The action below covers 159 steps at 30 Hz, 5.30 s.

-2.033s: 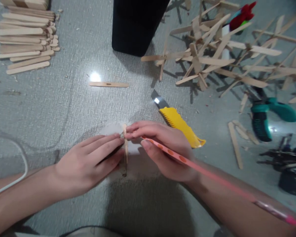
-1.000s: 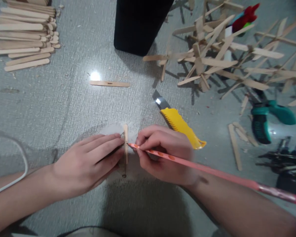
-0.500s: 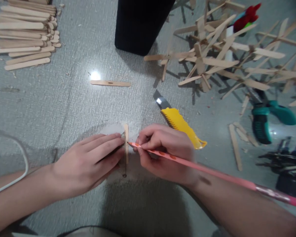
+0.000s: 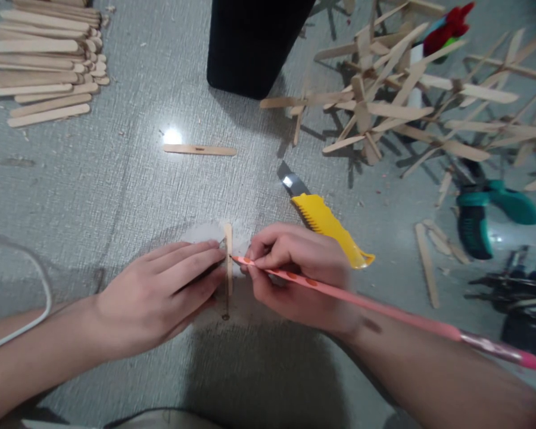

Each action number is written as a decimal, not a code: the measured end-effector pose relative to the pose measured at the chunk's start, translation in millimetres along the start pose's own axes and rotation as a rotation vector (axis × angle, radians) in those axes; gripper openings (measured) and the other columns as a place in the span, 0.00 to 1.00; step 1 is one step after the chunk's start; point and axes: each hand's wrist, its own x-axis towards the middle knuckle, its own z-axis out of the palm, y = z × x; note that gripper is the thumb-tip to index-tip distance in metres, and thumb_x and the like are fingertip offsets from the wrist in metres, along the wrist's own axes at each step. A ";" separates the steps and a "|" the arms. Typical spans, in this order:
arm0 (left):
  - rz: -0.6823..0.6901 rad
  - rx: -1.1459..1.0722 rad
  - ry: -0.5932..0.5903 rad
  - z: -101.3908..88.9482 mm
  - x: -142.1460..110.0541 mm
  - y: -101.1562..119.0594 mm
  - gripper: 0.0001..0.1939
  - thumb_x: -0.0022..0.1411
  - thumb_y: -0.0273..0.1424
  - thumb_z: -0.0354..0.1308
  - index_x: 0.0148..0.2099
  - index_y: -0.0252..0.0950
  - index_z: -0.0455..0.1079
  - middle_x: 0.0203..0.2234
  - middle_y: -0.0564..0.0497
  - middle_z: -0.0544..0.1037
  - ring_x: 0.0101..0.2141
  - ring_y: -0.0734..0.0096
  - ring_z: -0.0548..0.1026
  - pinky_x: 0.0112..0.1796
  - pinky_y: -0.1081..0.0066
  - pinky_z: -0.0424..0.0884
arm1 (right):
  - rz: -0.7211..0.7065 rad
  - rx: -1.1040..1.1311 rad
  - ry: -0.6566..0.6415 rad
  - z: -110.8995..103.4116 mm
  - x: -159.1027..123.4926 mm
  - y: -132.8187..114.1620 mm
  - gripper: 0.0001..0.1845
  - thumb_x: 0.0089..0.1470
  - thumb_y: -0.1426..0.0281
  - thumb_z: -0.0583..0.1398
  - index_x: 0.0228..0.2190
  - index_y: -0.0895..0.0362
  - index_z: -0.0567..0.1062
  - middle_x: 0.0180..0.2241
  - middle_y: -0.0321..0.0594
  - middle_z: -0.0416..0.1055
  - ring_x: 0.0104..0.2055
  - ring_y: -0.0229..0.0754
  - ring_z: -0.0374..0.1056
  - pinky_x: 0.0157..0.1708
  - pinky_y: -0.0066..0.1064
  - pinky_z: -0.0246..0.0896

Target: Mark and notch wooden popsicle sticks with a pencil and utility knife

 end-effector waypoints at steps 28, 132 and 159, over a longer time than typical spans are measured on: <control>-0.067 -0.012 0.031 1.2 6.1 4.1 0.09 0.74 0.26 0.55 0.53 0.33 0.72 0.50 0.41 0.82 0.52 0.58 0.82 0.50 0.60 0.84 | -0.003 0.009 -0.023 0.2 1.6 -0.3 0.14 0.48 0.82 0.63 0.27 0.52 0.66 0.28 0.32 0.73 0.27 0.33 0.69 0.26 0.24 0.64; -0.163 -0.001 -0.047 -2.0 3.2 -24.0 0.20 0.72 0.40 0.61 0.60 0.35 0.70 0.55 0.43 0.75 0.51 0.59 0.77 0.51 0.53 0.78 | -0.108 -0.408 0.077 44.5 -24.0 2.0 0.19 0.68 0.60 0.63 0.54 0.56 0.74 0.54 0.46 0.74 0.51 0.47 0.74 0.50 0.46 0.75; -0.539 -0.740 0.009 5.5 -14.1 26.3 0.17 0.73 0.40 0.60 0.56 0.35 0.72 0.51 0.45 0.78 0.47 0.63 0.79 0.48 0.58 0.79 | 0.166 0.175 0.195 57.6 -33.3 -20.3 0.15 0.66 0.58 0.64 0.36 0.59 0.77 0.27 0.31 0.73 0.26 0.34 0.70 0.30 0.30 0.71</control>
